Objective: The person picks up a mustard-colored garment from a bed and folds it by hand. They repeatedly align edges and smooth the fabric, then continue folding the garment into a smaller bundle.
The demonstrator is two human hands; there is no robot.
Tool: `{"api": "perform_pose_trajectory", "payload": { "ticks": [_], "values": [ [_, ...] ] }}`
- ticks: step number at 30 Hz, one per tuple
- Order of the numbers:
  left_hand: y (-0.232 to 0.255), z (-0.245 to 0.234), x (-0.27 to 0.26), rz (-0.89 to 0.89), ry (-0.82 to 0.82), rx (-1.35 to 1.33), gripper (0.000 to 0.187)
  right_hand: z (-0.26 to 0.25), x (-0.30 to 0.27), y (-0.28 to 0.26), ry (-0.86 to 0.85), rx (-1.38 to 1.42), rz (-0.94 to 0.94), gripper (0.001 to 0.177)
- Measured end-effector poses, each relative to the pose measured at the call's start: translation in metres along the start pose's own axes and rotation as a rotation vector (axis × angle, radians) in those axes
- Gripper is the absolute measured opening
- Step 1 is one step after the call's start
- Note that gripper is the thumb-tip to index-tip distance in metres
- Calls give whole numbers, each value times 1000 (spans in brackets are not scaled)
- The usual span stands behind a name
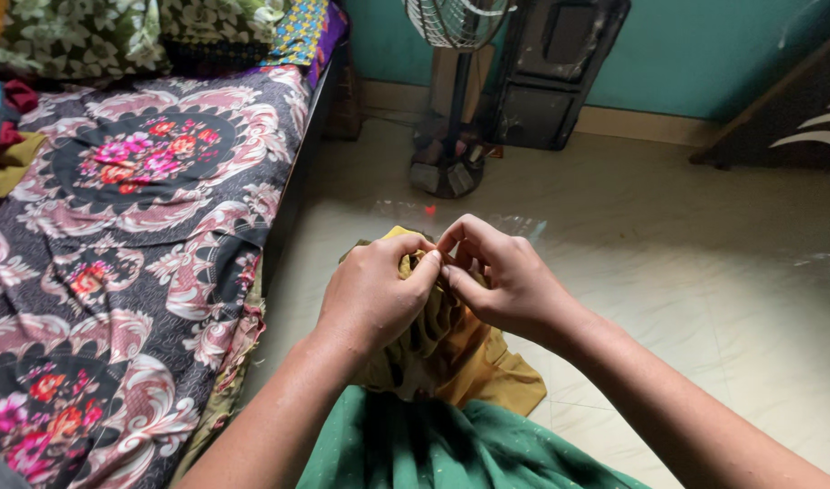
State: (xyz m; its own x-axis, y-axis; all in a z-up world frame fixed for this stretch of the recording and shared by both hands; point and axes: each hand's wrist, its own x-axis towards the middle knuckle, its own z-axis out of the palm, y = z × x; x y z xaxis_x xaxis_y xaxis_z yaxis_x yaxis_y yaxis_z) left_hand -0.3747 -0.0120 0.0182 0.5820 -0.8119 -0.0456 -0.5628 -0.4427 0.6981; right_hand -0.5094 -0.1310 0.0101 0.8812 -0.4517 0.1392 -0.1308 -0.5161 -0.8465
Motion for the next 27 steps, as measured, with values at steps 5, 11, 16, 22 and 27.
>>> {"api": "perform_pose_trajectory", "payload": {
  "ticks": [5, 11, 16, 22, 27],
  "values": [
    [-6, -15, -9, -86, 14, 60, 31, 2, 6, 1, -51, -104, -75, 24],
    [-18, -27, -21, -160, 129, 12, 32, 10, 13, 16, -176, -79, 8, 11],
    [-42, -40, -21, -165, 285, -49, 35, 18, 22, 33, -207, -144, 117, 30],
    [-74, -63, -12, -417, 379, -163, 33, 18, 36, 44, -242, -168, 155, 35],
    [-101, -83, -4, -530, 535, -299, 29, 18, 53, 43, -278, -162, 150, 40]
  ]
}}
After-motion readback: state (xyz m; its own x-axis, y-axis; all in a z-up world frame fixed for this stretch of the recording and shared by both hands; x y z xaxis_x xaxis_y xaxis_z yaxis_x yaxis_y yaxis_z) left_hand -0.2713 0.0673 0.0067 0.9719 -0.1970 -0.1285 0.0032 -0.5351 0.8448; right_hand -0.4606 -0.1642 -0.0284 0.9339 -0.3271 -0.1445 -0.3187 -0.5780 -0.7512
